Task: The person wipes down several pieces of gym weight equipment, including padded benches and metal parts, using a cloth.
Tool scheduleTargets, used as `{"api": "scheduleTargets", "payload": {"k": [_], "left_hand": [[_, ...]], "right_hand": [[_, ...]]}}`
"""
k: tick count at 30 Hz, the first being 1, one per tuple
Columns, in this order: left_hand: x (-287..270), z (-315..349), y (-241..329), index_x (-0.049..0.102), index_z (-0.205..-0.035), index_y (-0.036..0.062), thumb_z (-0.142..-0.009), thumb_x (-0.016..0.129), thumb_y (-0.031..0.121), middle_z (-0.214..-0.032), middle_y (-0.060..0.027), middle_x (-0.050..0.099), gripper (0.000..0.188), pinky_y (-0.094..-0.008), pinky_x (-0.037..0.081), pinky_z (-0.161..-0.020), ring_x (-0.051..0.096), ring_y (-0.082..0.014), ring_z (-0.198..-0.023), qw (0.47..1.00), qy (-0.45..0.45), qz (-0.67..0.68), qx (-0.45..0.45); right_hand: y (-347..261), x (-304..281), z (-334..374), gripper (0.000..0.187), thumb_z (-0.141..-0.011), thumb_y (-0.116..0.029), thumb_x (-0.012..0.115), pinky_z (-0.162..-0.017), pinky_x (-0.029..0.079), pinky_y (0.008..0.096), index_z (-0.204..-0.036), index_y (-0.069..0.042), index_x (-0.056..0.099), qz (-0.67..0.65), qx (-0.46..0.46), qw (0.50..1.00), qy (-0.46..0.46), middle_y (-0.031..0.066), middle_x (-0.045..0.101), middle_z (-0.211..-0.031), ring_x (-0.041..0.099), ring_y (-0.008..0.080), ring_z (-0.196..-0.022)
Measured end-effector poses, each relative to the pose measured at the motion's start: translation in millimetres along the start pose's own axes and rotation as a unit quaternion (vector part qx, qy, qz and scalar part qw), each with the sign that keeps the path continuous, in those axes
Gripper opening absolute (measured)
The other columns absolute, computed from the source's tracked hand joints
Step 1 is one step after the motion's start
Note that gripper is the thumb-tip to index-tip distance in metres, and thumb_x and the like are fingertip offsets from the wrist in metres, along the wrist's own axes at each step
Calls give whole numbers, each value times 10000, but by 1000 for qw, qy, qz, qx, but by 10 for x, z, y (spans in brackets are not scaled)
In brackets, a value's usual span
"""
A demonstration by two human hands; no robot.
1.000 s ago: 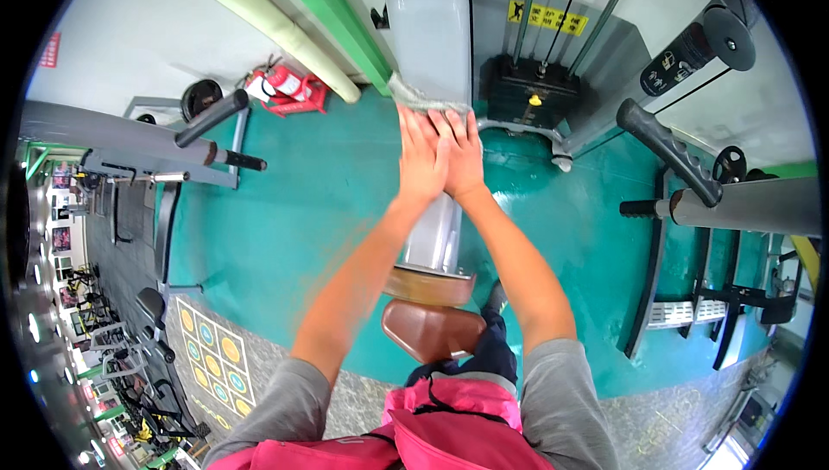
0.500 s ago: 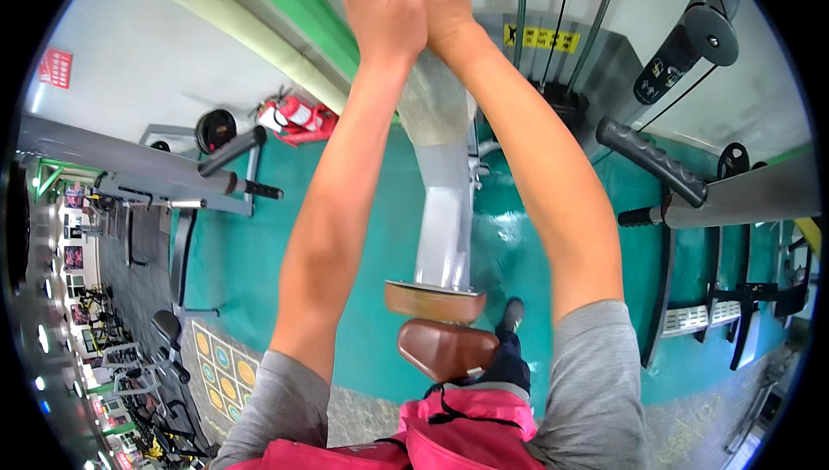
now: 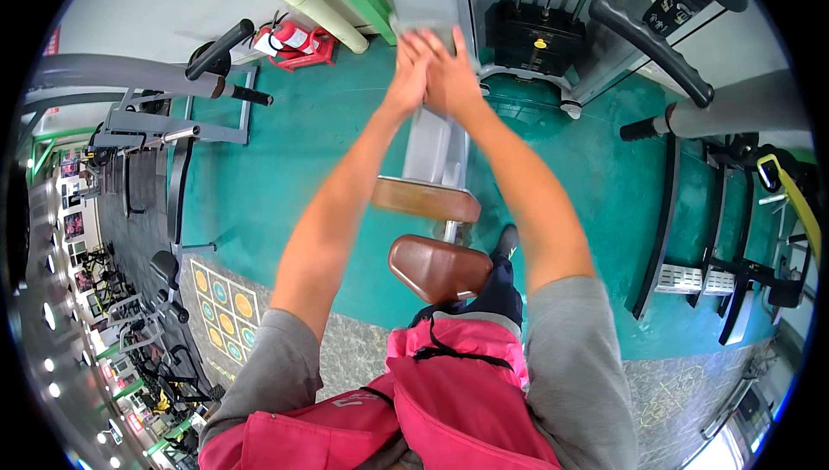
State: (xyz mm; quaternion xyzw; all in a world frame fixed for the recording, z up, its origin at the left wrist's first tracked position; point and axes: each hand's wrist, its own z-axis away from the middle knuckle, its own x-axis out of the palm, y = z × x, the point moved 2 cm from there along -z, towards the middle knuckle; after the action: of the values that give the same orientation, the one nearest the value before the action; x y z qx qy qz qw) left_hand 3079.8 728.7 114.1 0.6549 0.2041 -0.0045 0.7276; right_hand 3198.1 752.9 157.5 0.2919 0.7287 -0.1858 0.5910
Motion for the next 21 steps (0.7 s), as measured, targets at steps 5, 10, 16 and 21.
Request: {"api": "scheduleTargets", "payload": {"k": [5,10,16,21], "left_hand": [[-10,641,-444,236,-1699,31,-1112,410,549,-1740,-251,285,802,-444,307,-1286,308,-400,-1609,982,-160,-89,-56],[-542,1194,-30,509,-1538,17,-1130,399,438,-1527,-311,549,596,-480,435,-1182,506,-470,-1451,880,-315,-350,-60],[50,1193,-128,416,-1531,26,-1118,463,395,-1434,-347,607,556,-508,461,-1138,588,-525,-1331,986,-67,-139,-68],[-96,529,-686,190,-1628,-3,-1125,445,450,-1479,-384,564,723,-509,471,-1128,600,-531,-1334,978,-106,-128,-125]], "right_hand": [[-104,478,728,628,-1048,-378,568,-1325,133,594,-1641,-198,468,-253,17,967,23,19,440,-1705,353,259,-1587],[-211,-51,1186,507,-1092,-359,545,-1310,256,510,-1568,-186,579,-454,26,870,-189,84,444,-1695,351,316,-1586],[-305,785,1409,597,-1114,-297,531,-1330,204,501,-1661,-90,411,-424,105,899,2,313,142,-1758,155,495,-1633],[-475,660,1025,639,-1105,-294,511,-1331,199,492,-1666,-25,365,-529,178,829,30,404,79,-1734,110,545,-1628]]}}
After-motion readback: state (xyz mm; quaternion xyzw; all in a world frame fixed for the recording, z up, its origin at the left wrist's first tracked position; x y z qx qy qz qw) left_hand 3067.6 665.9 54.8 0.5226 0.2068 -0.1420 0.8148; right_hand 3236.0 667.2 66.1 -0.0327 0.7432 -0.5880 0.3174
